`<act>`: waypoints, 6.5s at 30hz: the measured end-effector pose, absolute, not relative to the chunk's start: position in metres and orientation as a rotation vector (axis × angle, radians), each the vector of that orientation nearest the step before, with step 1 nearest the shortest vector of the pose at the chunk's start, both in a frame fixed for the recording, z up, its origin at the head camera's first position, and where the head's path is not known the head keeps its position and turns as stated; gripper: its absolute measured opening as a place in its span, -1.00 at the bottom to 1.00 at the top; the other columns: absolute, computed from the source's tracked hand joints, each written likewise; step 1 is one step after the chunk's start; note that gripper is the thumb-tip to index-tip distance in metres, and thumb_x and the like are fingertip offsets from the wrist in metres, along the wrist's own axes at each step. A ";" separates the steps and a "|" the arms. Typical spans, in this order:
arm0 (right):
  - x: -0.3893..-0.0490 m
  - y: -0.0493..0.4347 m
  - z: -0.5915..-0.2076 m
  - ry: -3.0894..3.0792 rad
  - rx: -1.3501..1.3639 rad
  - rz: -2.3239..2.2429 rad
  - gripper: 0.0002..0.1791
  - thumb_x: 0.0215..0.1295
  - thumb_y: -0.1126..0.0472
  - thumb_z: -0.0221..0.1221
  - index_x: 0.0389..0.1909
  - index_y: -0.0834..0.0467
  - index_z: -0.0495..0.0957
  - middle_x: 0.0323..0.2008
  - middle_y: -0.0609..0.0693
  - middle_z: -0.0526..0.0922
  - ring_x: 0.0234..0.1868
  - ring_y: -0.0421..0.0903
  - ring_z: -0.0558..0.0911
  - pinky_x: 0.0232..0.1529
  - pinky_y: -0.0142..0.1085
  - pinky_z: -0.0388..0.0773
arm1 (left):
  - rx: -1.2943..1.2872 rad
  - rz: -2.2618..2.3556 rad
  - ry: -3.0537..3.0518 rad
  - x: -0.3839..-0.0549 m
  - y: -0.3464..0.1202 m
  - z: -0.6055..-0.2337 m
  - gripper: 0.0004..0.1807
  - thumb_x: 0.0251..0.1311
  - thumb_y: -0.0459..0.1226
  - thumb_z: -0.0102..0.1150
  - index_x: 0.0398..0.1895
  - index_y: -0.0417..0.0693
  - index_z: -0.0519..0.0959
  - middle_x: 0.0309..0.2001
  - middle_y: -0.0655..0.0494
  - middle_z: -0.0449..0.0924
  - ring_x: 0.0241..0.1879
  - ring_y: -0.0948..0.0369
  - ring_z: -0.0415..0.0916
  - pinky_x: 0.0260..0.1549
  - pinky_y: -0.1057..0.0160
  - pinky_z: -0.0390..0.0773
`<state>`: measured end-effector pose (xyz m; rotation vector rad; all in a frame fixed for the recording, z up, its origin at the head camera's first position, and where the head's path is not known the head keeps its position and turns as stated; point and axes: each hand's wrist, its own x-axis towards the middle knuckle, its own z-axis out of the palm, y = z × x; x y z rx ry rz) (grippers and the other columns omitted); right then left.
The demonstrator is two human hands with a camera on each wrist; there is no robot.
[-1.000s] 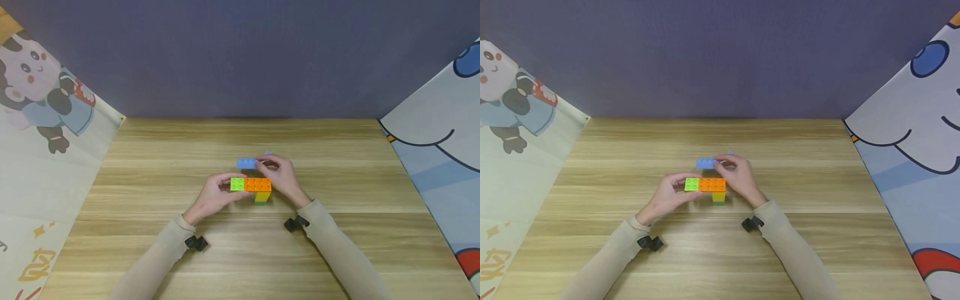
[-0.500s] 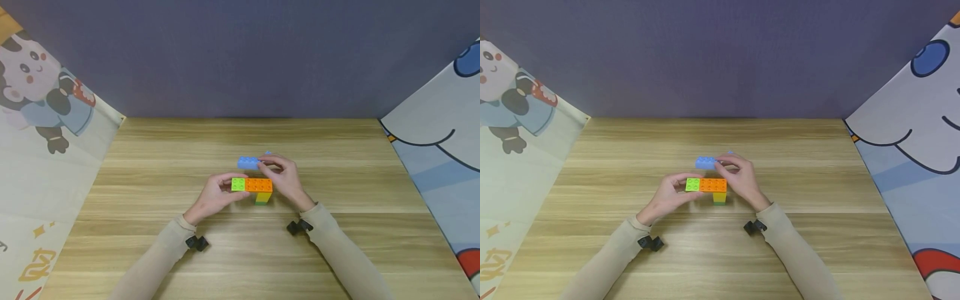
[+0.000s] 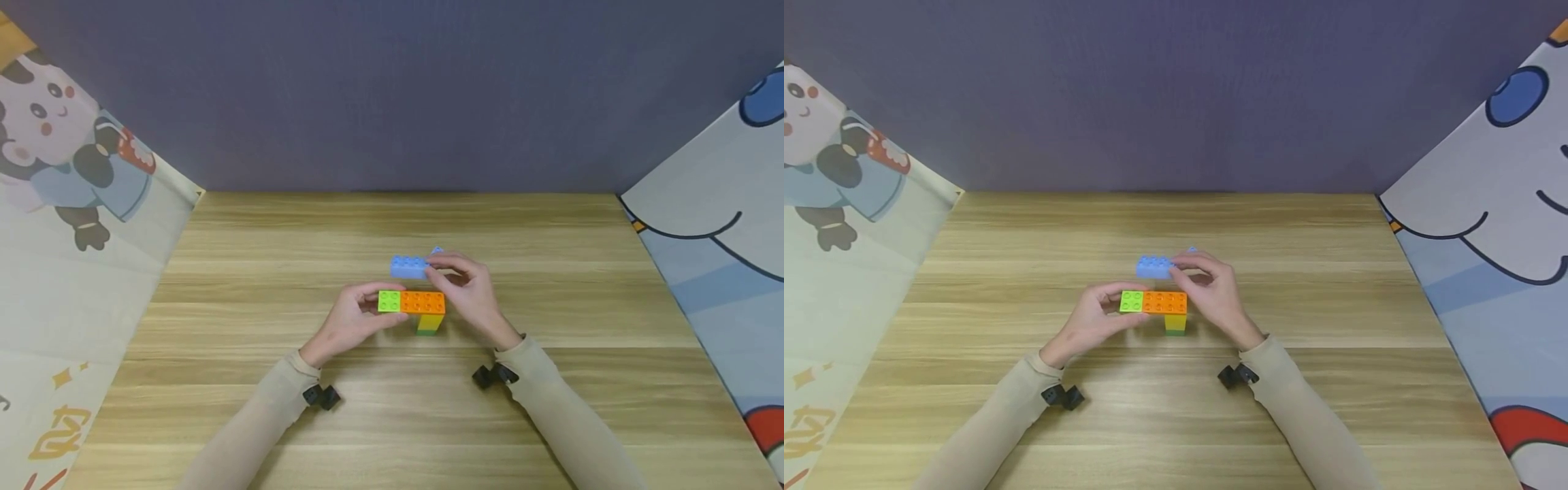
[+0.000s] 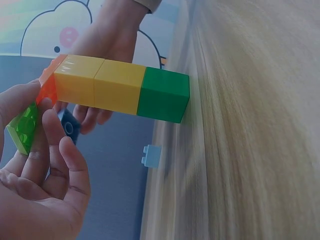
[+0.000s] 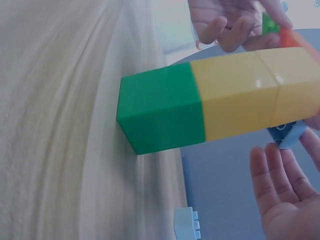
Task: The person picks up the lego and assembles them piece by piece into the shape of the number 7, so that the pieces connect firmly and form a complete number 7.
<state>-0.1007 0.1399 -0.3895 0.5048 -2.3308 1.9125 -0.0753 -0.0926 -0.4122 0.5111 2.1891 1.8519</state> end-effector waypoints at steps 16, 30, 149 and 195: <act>-0.097 0.146 -0.408 -2.218 0.612 1.949 -0.75 0.29 0.38 0.26 -0.02 0.26 0.67 -0.04 0.15 0.70 -0.03 -0.20 0.69 -0.06 -0.37 0.69 | 0.512 1.833 2.223 -0.074 -0.093 -0.414 -0.58 0.11 -0.22 0.45 0.08 0.02 0.65 -0.04 0.09 0.75 -0.21 0.17 0.67 -0.17 0.09 0.69; -0.084 0.142 -0.408 -2.075 0.804 1.924 -0.76 0.17 0.56 0.26 -0.13 0.35 0.67 -0.05 0.29 0.66 -0.02 -0.09 0.68 0.02 -0.30 0.67 | 0.525 1.828 2.235 -0.074 -0.092 -0.413 -0.53 0.11 -0.20 0.45 0.13 0.05 0.63 0.06 0.14 0.71 -0.14 0.20 0.68 -0.08 -0.01 0.68; -0.078 0.136 -0.423 -1.950 1.066 1.563 -0.73 -0.02 0.51 0.34 -0.23 0.25 0.69 -0.19 0.22 0.73 -0.16 -0.03 0.72 -0.09 -0.40 0.67 | 0.319 1.869 1.770 -0.068 -0.100 -0.386 -0.43 0.50 -0.02 -0.08 0.23 -0.35 0.46 0.09 -0.44 0.57 -0.18 0.05 0.74 -0.08 0.01 0.70; -0.078 0.134 -0.424 -1.934 1.087 1.538 -0.71 -0.03 0.50 0.38 -0.22 0.26 0.70 -0.18 0.22 0.73 -0.16 -0.02 0.72 -0.07 -0.41 0.66 | 0.366 1.859 2.057 -0.067 -0.084 -0.373 -0.58 0.29 -0.17 0.29 0.17 -0.10 0.57 -0.03 -0.12 0.69 -0.23 -0.08 0.71 -0.26 0.19 0.73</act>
